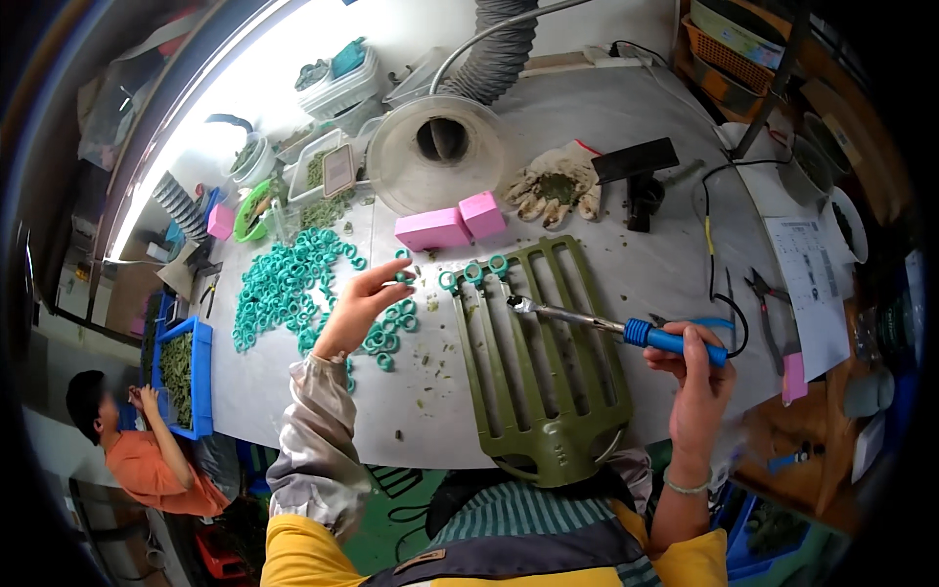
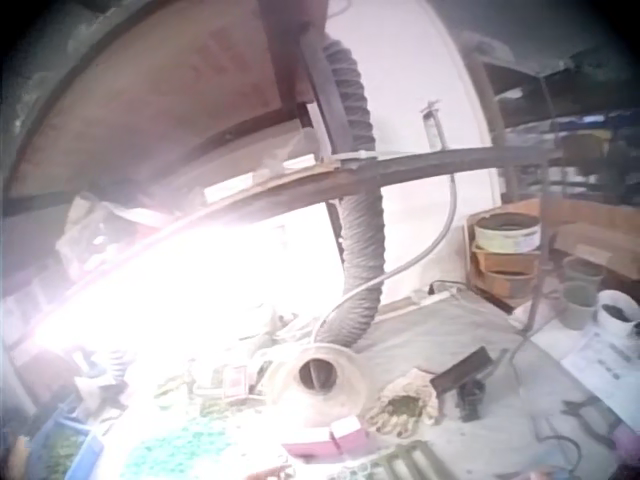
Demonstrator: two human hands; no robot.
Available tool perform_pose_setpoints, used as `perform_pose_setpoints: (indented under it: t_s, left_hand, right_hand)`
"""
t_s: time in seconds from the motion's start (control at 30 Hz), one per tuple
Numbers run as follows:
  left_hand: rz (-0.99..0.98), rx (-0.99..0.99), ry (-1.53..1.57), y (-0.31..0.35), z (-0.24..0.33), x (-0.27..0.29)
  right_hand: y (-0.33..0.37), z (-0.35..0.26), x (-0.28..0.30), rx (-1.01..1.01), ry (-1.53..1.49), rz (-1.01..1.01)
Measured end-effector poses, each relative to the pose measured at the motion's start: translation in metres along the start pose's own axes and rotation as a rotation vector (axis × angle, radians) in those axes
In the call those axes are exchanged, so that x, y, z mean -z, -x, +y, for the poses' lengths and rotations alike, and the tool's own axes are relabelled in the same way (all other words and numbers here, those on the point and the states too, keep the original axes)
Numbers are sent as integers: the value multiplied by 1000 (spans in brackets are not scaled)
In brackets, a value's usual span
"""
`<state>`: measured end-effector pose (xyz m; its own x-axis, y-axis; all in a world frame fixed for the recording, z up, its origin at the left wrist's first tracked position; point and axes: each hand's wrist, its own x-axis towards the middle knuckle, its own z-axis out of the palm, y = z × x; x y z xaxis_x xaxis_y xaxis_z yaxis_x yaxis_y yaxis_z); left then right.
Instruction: The person places plastic rings into slots on a green frame and joins them using a soldering iron.
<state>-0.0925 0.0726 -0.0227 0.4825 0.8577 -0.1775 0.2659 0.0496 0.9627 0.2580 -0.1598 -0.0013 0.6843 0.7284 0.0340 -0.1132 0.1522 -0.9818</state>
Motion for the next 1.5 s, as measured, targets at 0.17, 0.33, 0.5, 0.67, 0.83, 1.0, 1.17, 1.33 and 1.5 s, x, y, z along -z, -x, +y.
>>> perform_pose_setpoints:
  t_s: [0.17,0.33,0.5,0.67,0.83,1.0,1.17,1.33,1.5]
  left_hand:
    - [-27,-197,-326,-31,23,-83]
    - [69,-529,-574,-63,23,-120]
    - [51,-666,-758,-80,16,-131]
    - [25,-661,-768,-87,13,-134]
    - [39,-679,-833,-84,13,-127]
    - [175,-612,-617,-82,9,-104]
    - [539,-403,-1231,-52,-44,47]
    - [338,-374,-1253,-40,-64,83]
    - [505,-245,-920,-27,-82,91]
  right_hand:
    - [-8,1,2,34,41,55]
    - [-16,12,-2,65,43,28]
    - [-24,23,-5,55,-1,-3]
    - [-28,30,-10,52,-38,-23]
    - [-23,14,-3,38,32,52]
    - [-20,8,10,16,-2,94]
    - [-16,7,5,-5,-67,44]
    - [-14,5,2,6,-44,37]
    - [-11,1,1,11,-16,48]
